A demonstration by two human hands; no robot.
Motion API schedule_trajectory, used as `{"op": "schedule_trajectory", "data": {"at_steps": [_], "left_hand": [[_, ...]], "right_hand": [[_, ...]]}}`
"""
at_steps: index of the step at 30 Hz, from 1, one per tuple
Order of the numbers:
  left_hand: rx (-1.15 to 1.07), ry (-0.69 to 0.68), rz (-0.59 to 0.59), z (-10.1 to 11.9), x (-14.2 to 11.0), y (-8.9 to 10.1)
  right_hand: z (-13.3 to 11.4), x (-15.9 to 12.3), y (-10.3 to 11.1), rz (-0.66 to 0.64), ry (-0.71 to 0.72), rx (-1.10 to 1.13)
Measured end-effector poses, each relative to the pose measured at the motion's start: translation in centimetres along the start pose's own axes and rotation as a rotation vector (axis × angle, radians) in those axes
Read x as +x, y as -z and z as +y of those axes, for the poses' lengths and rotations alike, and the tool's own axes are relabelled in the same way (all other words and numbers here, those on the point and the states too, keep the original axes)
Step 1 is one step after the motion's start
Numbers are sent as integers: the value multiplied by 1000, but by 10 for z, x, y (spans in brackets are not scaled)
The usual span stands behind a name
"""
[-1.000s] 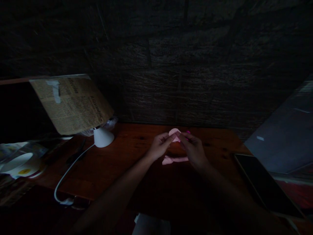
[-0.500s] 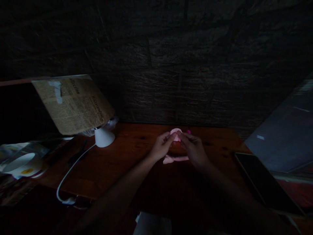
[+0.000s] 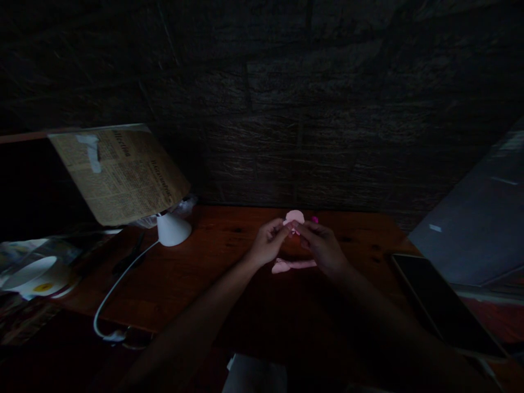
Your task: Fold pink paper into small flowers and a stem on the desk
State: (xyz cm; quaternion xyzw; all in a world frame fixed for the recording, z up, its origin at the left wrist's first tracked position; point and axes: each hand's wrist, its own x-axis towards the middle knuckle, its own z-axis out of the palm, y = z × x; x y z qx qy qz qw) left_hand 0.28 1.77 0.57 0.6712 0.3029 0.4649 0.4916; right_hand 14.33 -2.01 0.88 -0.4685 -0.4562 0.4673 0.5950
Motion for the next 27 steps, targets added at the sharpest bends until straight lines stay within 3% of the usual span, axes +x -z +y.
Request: {"op": "schedule_trajectory", "data": {"at_steps": [8,12,16,20,23,27], "left_hand": [[26,14,32,-2,0,1],[-88,81,57,1,-1,1],[-175,49,118,7,-2,2],[-164,36,77,7,-2,5],[-143,50,36,4,-1,6],[-174,51,78,1,0,6]], "right_hand": [[-8,-2,-1,-17,34,-55],[-6,-2,0,33,92,-94],[-10,-2,1,-8,77,-90],[-20,0,6,-1,121,-63],[-23,1,12,-21,144,-162],[-18,2,14,1,146,-266]]}}
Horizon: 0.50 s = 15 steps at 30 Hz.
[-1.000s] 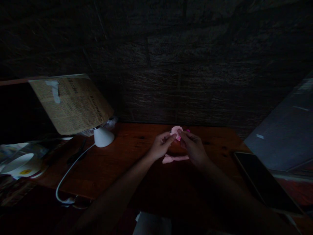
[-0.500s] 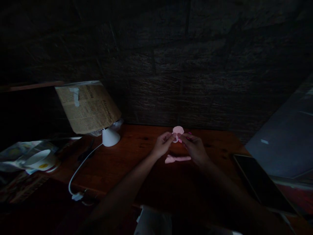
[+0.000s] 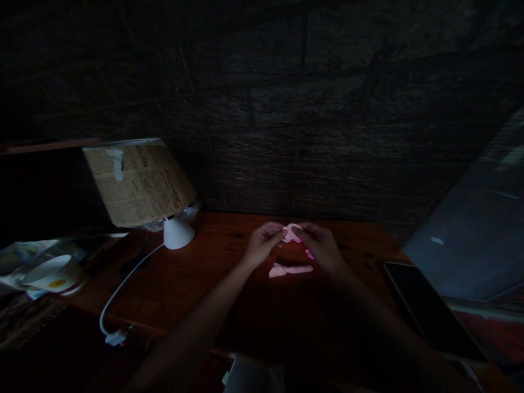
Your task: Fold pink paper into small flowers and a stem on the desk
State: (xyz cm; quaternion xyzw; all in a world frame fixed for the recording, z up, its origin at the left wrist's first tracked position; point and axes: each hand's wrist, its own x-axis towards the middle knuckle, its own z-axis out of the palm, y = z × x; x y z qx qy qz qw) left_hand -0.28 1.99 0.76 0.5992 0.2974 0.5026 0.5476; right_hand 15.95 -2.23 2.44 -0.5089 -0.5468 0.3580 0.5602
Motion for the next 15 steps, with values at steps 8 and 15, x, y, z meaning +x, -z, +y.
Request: {"op": "schedule_trajectory", "data": {"at_steps": [8,15], "left_hand": [[71,-32,34,-1,0,3],[65,-20,-9,0,2,7]], "right_hand": [[12,2,-7,-10,185,-108],[10,3,-5,-97,177,-67]]}}
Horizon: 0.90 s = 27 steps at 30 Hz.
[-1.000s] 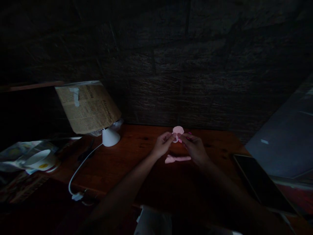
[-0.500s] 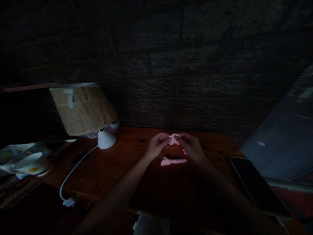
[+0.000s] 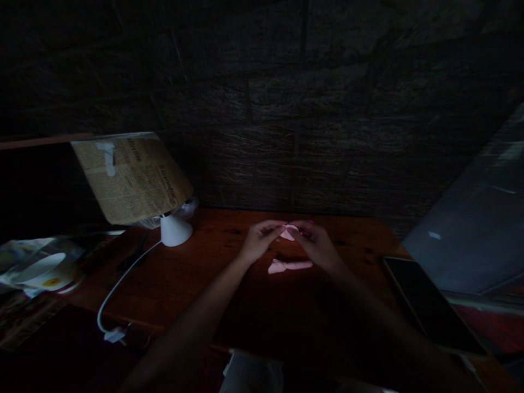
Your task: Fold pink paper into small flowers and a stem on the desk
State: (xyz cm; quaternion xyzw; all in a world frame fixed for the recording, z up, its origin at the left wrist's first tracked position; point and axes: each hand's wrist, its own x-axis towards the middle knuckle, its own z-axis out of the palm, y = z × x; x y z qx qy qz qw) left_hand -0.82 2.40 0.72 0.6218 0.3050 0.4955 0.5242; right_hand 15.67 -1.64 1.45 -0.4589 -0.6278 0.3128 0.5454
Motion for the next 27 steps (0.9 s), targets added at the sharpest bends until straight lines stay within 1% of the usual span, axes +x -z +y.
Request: {"op": "schedule_trajectory", "data": {"at_steps": [3,6,8,11,15,17,19,21,24,27], "left_hand": [[15,7,-6,-1,1,1],[12,15,26,-1,1,1],[-1,28,33,-1,1,1],[-17,50,3,-1,1,2],[-32,89,-55,-1,1,3],[-16,87,-79,-1,1,3],[23,58,-88,0,0,2],[63,20,-75,0,0,0],[91,-20,-39,-1,0,-2],[63,-12,0,-5,1,-1]], "right_hand": [[-2,1,2,-32,-4,34],[-2,2,3,-73,-17,65],[-1,2,4,-48,-42,96],[-1,3,5,8,-82,152],[-5,1,3,-10,-125,201],[-7,1,2,0,-157,214],[-8,1,2,44,-183,224],[-9,1,3,69,-224,217],[-10,1,5,29,-306,200],[-11,1,6,17,-329,192]]}}
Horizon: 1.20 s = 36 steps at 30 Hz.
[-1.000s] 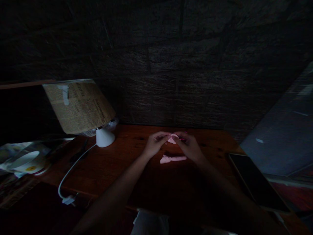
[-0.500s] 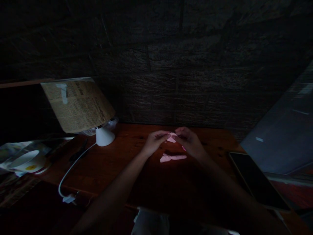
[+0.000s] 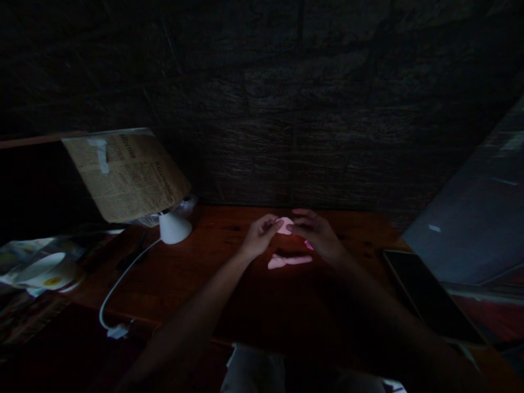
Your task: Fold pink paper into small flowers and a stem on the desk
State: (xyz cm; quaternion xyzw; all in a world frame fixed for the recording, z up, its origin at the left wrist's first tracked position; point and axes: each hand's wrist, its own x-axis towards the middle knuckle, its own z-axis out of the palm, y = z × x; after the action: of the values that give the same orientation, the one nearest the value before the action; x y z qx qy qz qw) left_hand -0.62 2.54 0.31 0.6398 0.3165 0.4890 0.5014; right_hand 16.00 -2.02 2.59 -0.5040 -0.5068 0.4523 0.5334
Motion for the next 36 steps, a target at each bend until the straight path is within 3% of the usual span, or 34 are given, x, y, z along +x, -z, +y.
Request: {"op": "schedule_trajectory", "data": {"at_steps": [9,24,31,36], "left_hand": [[-155,170,-116,-8,2,3],[-285,148,-20,-3,1,-3],[-303,258,-2,5,-1,-4],[-261,231,28,5,-1,-4]], "right_hand": [[-4,-3,-1,85,-48,38],[0,-3,-5,31,-42,102],[1,-2,-4,28,-40,122],[4,0,-5,17,12,85]]}}
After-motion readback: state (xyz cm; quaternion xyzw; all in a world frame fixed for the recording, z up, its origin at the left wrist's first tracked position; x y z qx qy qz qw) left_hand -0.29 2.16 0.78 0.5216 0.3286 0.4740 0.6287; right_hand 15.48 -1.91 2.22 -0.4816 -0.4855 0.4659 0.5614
